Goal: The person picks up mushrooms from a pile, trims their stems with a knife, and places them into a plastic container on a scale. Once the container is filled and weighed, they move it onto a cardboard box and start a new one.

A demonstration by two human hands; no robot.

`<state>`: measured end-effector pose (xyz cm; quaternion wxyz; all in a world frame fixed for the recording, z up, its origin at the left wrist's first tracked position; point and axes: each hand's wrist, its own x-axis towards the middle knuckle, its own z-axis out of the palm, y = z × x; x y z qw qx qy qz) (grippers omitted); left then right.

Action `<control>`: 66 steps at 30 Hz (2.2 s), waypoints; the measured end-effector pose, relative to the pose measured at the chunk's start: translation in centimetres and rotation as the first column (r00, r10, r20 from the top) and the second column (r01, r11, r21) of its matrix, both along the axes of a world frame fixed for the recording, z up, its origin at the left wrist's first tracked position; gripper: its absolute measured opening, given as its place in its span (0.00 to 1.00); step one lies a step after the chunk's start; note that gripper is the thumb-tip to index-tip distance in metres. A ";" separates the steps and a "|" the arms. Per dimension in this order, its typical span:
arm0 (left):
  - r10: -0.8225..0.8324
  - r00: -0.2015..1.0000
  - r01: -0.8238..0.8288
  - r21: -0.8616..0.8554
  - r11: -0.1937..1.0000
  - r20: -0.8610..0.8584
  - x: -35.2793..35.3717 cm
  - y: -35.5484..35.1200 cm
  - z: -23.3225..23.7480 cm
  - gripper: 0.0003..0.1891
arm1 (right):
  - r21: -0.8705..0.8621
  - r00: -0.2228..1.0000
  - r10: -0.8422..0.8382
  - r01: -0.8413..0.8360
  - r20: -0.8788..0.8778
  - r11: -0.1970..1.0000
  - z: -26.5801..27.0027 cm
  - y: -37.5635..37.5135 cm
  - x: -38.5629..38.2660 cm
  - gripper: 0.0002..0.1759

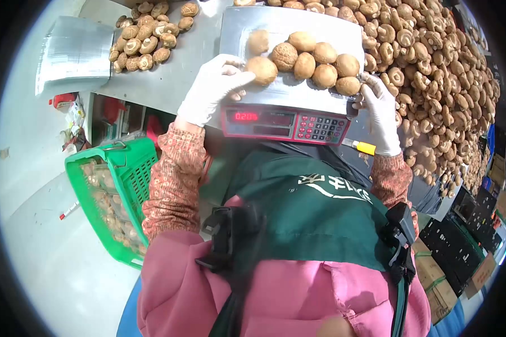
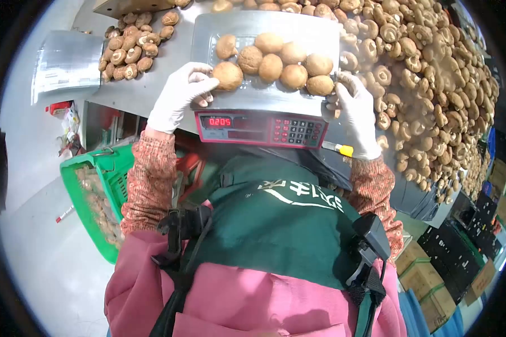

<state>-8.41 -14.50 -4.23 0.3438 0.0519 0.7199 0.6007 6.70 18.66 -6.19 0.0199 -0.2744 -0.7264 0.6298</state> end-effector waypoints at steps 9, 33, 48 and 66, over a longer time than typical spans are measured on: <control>0.019 0.931 -0.072 -0.132 0.989 -0.365 0.1 0.1 -0.4 0.29 | -0.024 0.996 -0.090 0.090 0.006 0.996 0.1 -0.8 -0.1 0.19; -0.068 0.427 -0.261 -0.195 0.945 -0.902 1.1 1.4 -2.4 0.38 | 0.034 0.998 -0.062 0.062 -0.004 0.998 0.3 -1.1 0.1 0.17; 0.078 0.984 -0.090 -0.072 0.993 -0.158 -1.3 0.2 -1.3 0.14 | 0.003 0.997 -0.082 0.082 0.012 0.997 1.1 -1.2 -0.5 0.20; 0.363 0.840 -0.398 -0.002 0.918 -0.402 -20.7 -8.7 2.9 0.08 | -0.320 0.958 0.242 -0.280 -0.153 0.905 5.0 -8.4 -26.1 0.08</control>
